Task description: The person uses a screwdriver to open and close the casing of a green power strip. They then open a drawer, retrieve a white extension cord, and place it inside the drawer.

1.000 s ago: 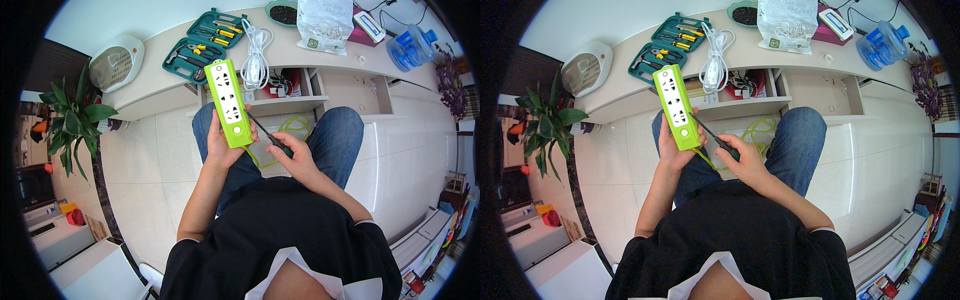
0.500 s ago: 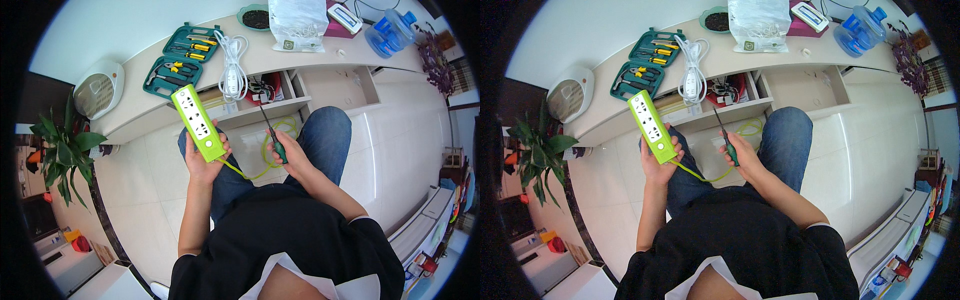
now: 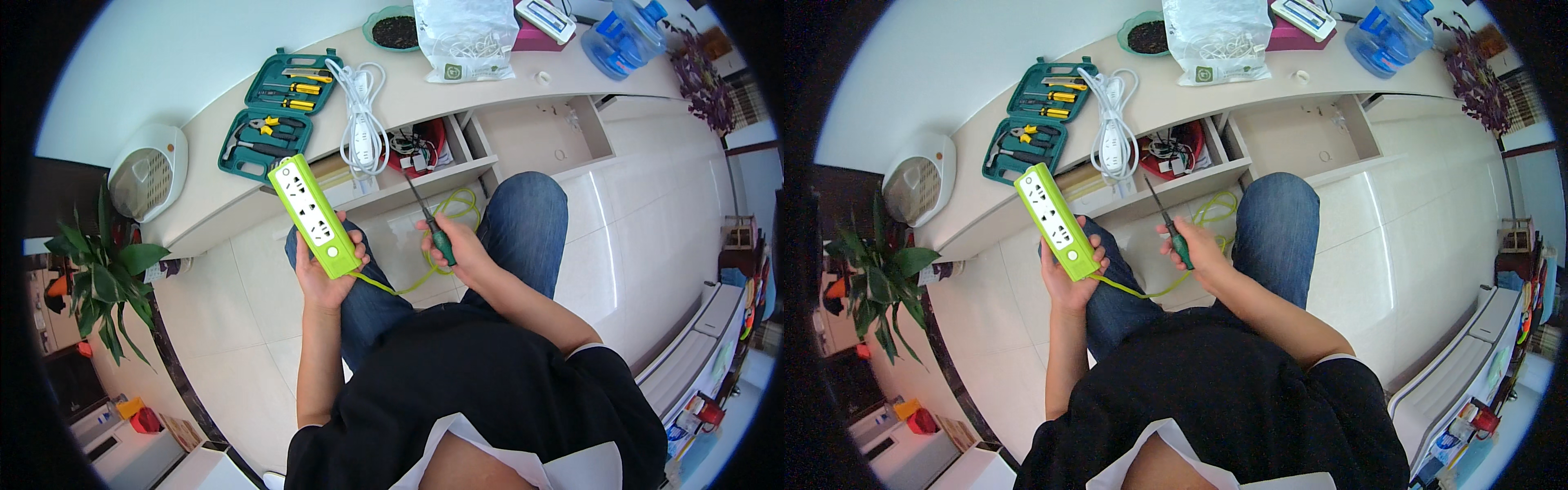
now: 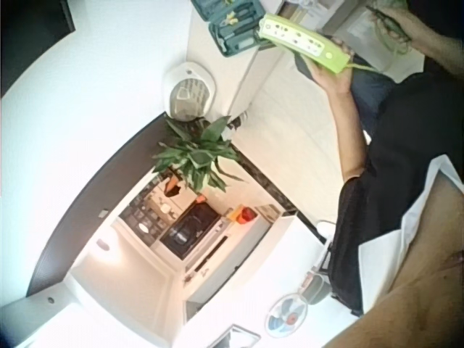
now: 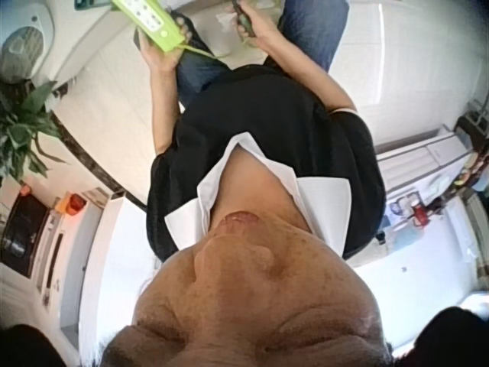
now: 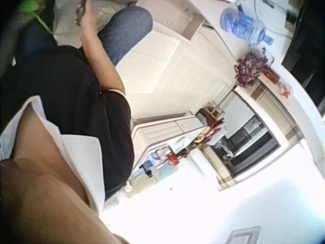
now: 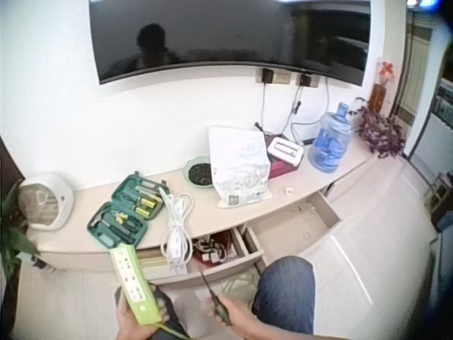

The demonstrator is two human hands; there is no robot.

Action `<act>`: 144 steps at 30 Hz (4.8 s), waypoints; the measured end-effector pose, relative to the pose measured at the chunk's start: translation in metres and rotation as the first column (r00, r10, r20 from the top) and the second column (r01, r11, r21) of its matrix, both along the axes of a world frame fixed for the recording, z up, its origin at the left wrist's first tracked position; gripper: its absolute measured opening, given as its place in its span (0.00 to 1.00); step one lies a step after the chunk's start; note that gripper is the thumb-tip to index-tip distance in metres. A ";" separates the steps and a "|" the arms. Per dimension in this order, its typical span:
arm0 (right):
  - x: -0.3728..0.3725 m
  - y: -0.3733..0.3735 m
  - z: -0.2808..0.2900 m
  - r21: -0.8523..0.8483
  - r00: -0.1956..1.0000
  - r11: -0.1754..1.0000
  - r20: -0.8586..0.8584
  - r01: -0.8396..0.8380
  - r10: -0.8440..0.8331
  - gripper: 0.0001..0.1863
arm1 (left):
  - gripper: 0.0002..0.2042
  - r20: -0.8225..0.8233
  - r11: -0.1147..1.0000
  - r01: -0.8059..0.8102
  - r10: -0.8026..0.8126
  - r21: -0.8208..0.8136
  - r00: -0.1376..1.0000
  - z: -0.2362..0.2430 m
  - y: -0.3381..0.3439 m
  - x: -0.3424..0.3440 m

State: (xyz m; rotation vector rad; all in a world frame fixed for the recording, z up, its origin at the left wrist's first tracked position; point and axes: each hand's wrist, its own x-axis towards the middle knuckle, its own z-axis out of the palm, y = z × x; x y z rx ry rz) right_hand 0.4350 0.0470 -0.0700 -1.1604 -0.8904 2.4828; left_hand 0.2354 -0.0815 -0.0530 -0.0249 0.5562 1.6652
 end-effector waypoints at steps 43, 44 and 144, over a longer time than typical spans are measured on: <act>0.233 0.416 -0.302 -0.102 -0.012 0.736 0.992 -0.669 0.127 0.19 | 0.27 -0.280 0.998 0.022 -0.036 -0.052 0.959 -0.034 0.120 -0.061; 0.231 0.418 -0.303 -0.100 -0.019 0.717 0.992 -0.690 0.121 0.19 | 0.26 -0.320 0.998 0.036 -0.051 -0.054 0.946 -0.036 0.120 -0.061; 0.442 -0.159 0.011 0.364 0.229 0.183 -0.089 0.913 -0.969 0.07 | 0.27 -0.170 0.857 0.505 -0.485 0.103 0.858 -0.016 0.146 0.062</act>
